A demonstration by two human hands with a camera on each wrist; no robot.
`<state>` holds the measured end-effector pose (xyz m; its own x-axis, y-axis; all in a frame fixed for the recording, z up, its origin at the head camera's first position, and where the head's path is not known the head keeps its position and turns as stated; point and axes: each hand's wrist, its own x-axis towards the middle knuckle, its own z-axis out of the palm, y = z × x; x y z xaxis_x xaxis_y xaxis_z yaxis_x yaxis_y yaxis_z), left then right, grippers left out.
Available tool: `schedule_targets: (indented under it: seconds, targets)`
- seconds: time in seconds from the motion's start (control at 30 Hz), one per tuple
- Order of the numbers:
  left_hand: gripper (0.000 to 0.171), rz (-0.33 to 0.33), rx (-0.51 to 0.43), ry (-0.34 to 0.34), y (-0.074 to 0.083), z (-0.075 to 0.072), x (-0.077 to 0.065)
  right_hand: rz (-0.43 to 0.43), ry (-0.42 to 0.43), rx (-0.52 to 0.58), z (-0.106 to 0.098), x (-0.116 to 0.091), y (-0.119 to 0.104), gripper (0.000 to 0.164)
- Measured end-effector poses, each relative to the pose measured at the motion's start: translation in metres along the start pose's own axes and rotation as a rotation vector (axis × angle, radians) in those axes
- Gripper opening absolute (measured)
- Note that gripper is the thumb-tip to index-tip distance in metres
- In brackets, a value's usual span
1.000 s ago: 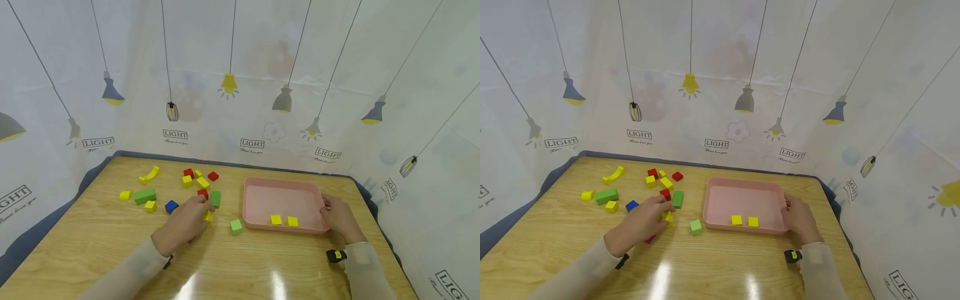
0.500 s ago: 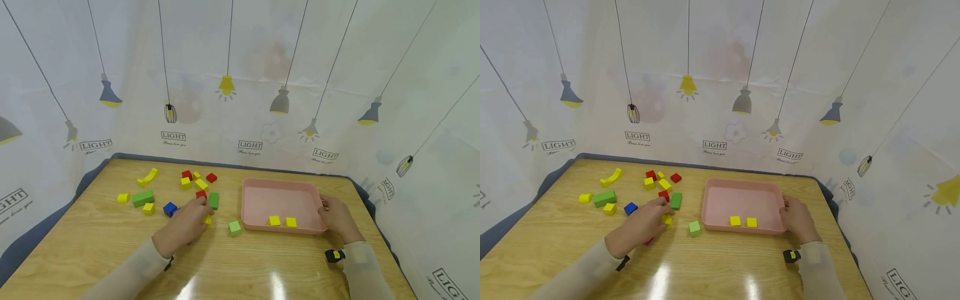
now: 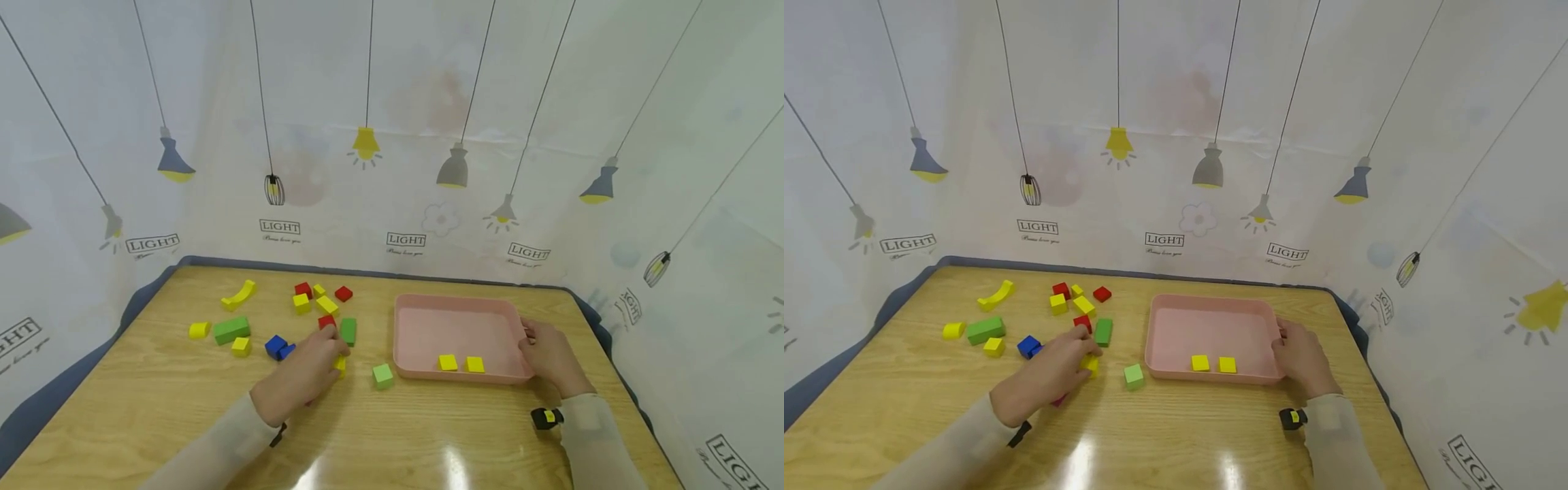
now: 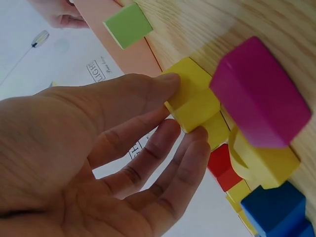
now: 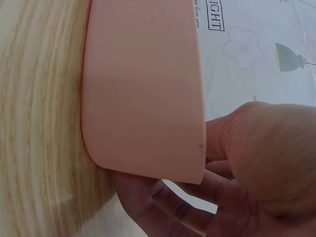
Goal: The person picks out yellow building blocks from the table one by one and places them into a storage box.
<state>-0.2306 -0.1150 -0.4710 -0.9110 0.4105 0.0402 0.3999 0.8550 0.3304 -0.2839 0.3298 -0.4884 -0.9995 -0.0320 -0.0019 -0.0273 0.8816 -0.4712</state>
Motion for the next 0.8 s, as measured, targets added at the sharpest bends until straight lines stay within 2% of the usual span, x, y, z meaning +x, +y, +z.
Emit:
schedule_targets:
  seconds: [0.23, 0.53, 0.8]
  targets:
    - [0.035, -0.003, -0.031, -0.025, 0.004, -0.001, 0.001, 0.011, -0.008, 0.010, -0.002, 0.001, 0.000, 0.051]
    - [0.035, -0.021, -0.028, -0.003, 0.008, -0.006, 0.002, 0.000, -0.005, 0.011, -0.002, -0.002, 0.001, 0.050]
    - [0.035, 0.037, -0.022, 0.055, 0.016, -0.011, 0.005, -0.005, 0.002, 0.012, 0.000, -0.001, -0.001, 0.051]
